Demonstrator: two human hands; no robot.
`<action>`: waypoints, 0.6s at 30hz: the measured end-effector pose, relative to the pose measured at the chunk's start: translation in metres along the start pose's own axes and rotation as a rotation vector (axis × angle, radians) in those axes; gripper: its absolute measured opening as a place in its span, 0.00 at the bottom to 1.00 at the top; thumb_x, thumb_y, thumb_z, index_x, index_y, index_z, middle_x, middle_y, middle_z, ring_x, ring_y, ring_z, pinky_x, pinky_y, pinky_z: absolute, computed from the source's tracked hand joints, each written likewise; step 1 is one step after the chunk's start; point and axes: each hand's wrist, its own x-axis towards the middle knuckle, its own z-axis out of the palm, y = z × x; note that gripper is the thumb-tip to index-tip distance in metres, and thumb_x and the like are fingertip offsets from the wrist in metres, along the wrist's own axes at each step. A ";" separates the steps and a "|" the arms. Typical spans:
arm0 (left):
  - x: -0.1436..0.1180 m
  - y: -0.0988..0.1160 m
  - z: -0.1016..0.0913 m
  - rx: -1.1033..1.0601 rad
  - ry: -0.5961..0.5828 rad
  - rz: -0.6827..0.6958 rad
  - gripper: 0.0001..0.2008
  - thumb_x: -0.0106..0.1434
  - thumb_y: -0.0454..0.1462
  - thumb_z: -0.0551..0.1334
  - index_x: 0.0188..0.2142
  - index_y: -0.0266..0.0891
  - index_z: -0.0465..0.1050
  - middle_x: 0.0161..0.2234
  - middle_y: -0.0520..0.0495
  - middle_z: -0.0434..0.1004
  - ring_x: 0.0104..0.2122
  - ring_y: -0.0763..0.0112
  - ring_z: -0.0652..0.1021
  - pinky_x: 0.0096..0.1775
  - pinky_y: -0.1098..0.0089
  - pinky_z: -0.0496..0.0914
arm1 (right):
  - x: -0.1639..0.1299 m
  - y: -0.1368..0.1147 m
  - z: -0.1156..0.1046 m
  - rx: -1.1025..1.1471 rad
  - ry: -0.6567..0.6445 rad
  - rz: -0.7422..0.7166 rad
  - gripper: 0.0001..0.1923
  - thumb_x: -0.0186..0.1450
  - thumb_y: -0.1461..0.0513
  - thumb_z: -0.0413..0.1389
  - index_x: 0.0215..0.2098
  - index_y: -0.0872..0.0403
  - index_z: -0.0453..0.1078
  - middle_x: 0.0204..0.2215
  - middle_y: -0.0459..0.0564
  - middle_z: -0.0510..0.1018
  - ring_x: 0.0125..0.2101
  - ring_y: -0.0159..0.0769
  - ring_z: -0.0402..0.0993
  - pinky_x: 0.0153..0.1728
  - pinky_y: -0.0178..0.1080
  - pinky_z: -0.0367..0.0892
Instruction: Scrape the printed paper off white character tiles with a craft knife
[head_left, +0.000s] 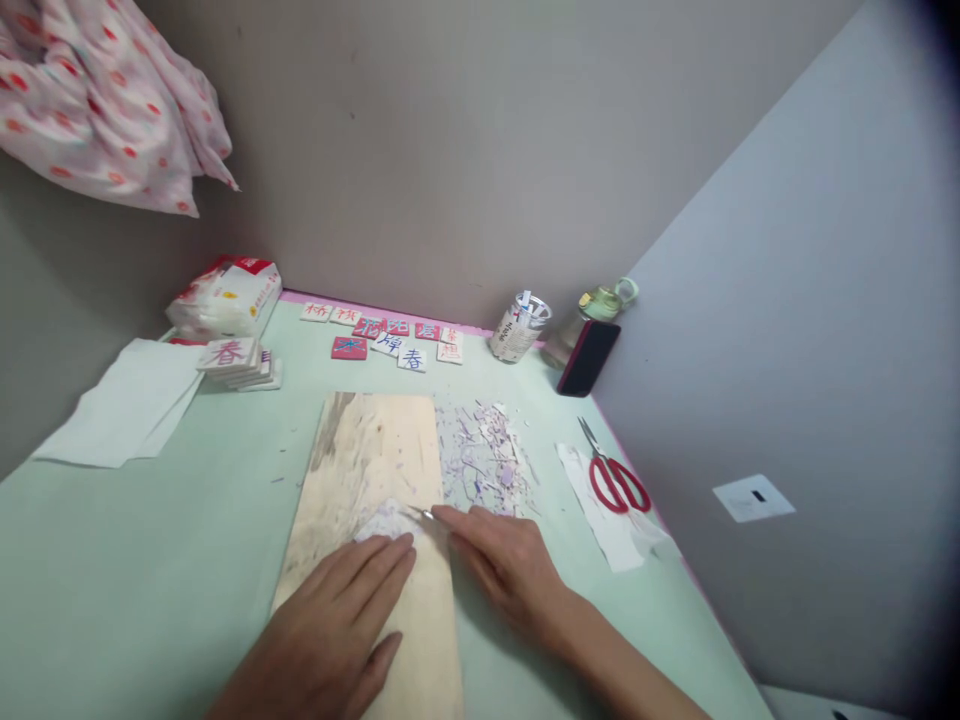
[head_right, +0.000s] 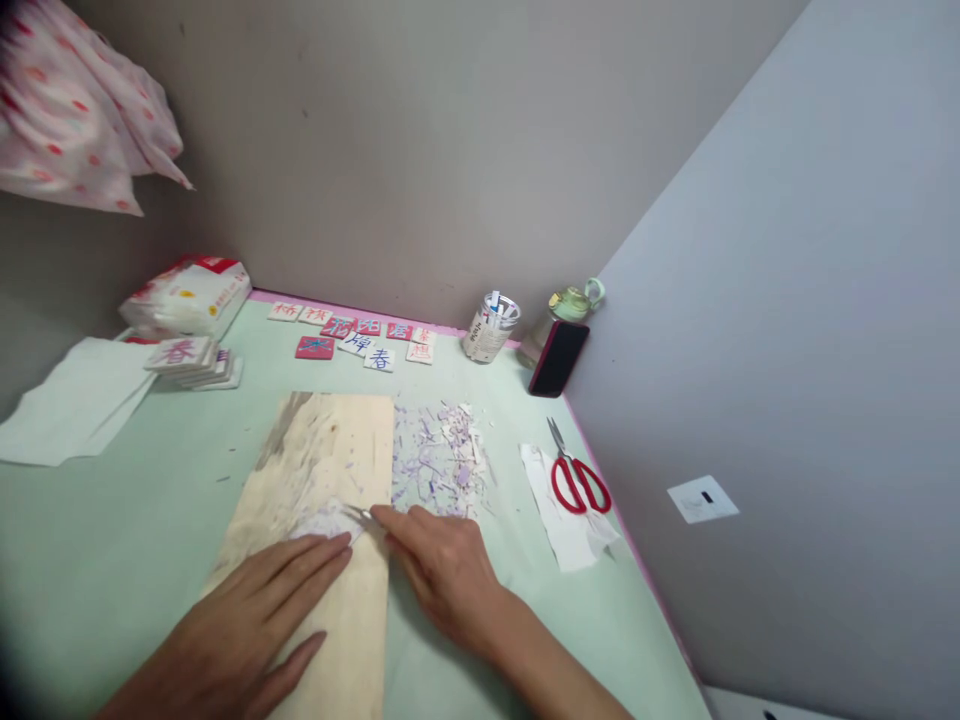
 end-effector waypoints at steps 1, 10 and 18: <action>0.000 -0.001 0.000 0.018 0.010 0.021 0.21 0.65 0.35 0.56 0.58 0.37 0.69 0.54 0.49 0.79 0.50 0.65 0.78 0.51 0.66 0.71 | -0.001 0.000 0.001 -0.039 0.004 -0.049 0.17 0.76 0.61 0.44 0.59 0.51 0.67 0.26 0.44 0.74 0.23 0.31 0.67 0.24 0.35 0.59; -0.004 -0.005 0.001 0.023 0.031 0.060 0.19 0.67 0.36 0.55 0.56 0.38 0.71 0.53 0.51 0.80 0.51 0.70 0.78 0.56 0.72 0.68 | 0.016 -0.001 0.008 -0.257 0.058 -0.218 0.16 0.71 0.65 0.46 0.51 0.52 0.72 0.21 0.43 0.68 0.18 0.31 0.60 0.19 0.38 0.50; -0.001 -0.007 0.000 0.039 0.057 0.066 0.18 0.66 0.37 0.55 0.53 0.36 0.72 0.51 0.51 0.81 0.48 0.70 0.80 0.52 0.73 0.71 | 0.020 -0.005 0.010 -0.253 0.051 -0.213 0.15 0.70 0.66 0.48 0.51 0.53 0.72 0.21 0.43 0.70 0.18 0.32 0.60 0.19 0.39 0.50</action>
